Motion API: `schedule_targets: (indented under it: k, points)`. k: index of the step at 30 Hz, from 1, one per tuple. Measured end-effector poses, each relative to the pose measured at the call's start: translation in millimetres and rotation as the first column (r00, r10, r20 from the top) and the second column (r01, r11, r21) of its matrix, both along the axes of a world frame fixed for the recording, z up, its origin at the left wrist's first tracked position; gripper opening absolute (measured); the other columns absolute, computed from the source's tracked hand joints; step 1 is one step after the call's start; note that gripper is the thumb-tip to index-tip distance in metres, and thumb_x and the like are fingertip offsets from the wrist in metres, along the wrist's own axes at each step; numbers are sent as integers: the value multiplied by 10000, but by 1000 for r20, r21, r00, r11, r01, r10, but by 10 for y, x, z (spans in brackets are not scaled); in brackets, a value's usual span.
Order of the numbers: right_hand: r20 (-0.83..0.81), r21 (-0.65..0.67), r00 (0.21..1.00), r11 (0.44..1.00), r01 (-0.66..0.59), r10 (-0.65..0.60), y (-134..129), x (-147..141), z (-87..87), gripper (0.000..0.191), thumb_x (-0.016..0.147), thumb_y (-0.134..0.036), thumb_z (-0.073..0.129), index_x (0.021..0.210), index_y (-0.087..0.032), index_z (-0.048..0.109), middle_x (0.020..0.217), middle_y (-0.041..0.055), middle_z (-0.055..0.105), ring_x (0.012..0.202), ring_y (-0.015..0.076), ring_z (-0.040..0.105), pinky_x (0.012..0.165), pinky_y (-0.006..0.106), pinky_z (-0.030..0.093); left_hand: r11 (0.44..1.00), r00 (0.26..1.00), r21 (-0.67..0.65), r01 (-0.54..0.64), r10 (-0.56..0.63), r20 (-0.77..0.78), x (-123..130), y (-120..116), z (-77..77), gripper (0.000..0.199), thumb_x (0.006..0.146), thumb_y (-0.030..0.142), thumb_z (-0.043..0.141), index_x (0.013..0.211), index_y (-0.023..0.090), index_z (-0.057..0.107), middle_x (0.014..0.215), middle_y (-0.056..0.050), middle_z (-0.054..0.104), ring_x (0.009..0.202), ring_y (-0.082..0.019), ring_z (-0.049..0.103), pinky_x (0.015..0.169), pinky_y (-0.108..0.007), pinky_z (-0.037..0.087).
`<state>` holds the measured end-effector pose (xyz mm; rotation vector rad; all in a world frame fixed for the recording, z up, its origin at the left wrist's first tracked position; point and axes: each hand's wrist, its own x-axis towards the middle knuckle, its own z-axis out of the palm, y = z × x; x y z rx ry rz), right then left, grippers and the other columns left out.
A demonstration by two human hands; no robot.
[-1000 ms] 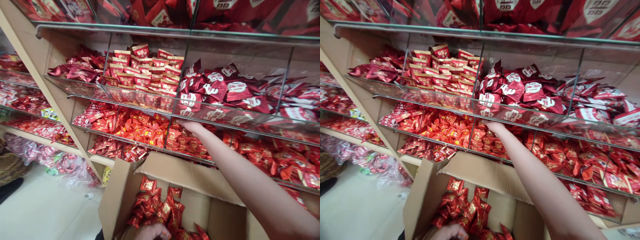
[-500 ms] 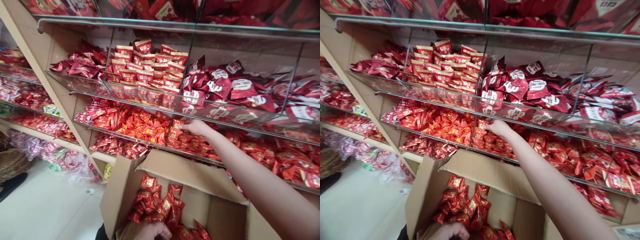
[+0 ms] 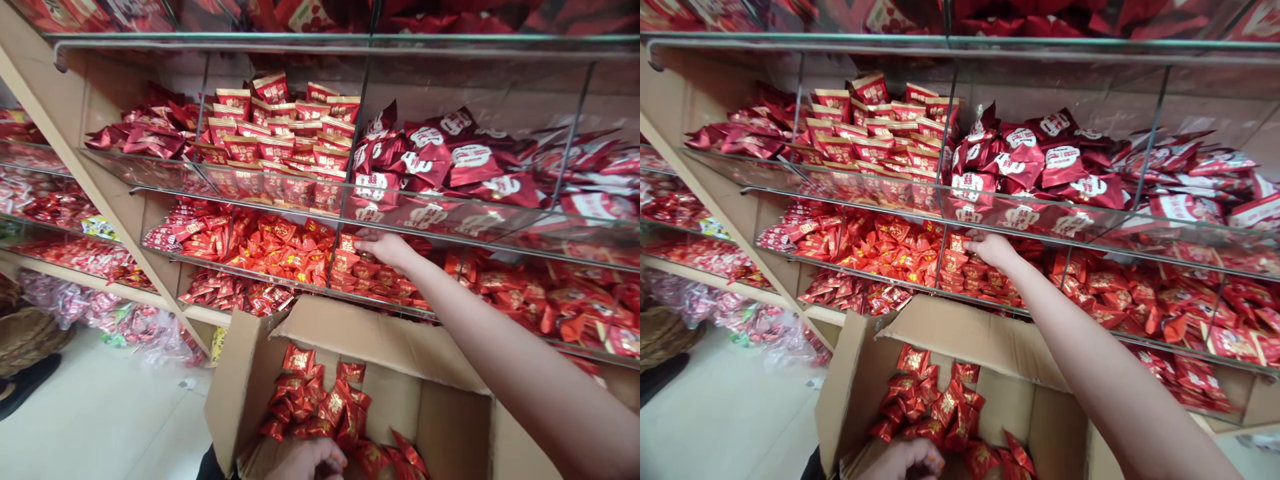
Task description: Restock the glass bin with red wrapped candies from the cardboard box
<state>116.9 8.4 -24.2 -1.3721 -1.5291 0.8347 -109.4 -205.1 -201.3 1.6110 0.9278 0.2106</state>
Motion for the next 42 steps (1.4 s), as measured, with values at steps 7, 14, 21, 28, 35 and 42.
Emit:
schedule_targets:
  k: [7, 14, 21, 28, 35, 42]
  points:
    - [69, 28, 997, 999, -25, 23, 15, 32, -6, 156, 640, -134, 625, 789, -161, 585, 591, -43, 598, 538, 96, 520, 572, 243, 407, 1000, 1000, 8, 6, -6, -31, 19, -27, -42, 234, 742, 334, 524, 919, 202, 601, 857, -23, 640, 740, -142, 548, 608, -197, 388]
    - [125, 45, 992, 999, -24, 18, 7, 19, -11, 203, 625, -155, 648, 823, -162, 604, 601, -36, 602, 528, 100, 522, 546, 236, 402, 1000, 1000, -27, 0, -1, -26, -8, -24, -113, 263, 737, 405, 534, 920, 226, 594, 817, -12, 621, 704, -142, 537, 618, -207, 396]
    - [190, 208, 977, 976, 60, -101, -40, 66, 50, 133, 729, -210, 569, 840, -155, 617, 745, 36, 650, 678, 157, 582, 701, 311, 427, 1000, 996, 18, -15, 17, -82, -6, -24, -115, 229, 737, 335, 532, 917, 209, 593, 830, -17, 617, 716, -137, 543, 625, -197, 407]
    - [371, 502, 924, 858, -110, -98, -1448, -13, -490, 97, 771, -223, 533, 779, -227, 629, 740, 47, 609, 728, 192, 524, 714, 335, 404, 970, 975, 179, -162, 185, -124, -172, 21, -4, 245, 773, 342, 484, 928, 195, 602, 844, -15, 639, 734, -156, 556, 679, -225, 415]
    - [488, -264, 854, 963, -51, 179, -2436, -311, -2282, 539, 632, -141, 595, 1158, -223, 513, 1226, 126, 483, 1104, 323, 465, 875, 448, 393, 981, 973, 136, -140, 162, -163, -172, 48, -162, 240, 755, 337, 504, 909, 186, 609, 828, -13, 639, 743, -157, 554, 687, -232, 413]
    - [289, -231, 952, 958, 172, -101, -2241, -313, -2666, 540, 642, -277, 603, 1145, -120, 487, 1095, 143, 553, 1040, 292, 481, 914, 419, 334, 984, 978, 137, -111, 132, -161, -57, 74, -214, 205, 739, 308, 516, 878, 196, 616, 793, -13, 641, 722, -167, 574, 670, -251, 423]
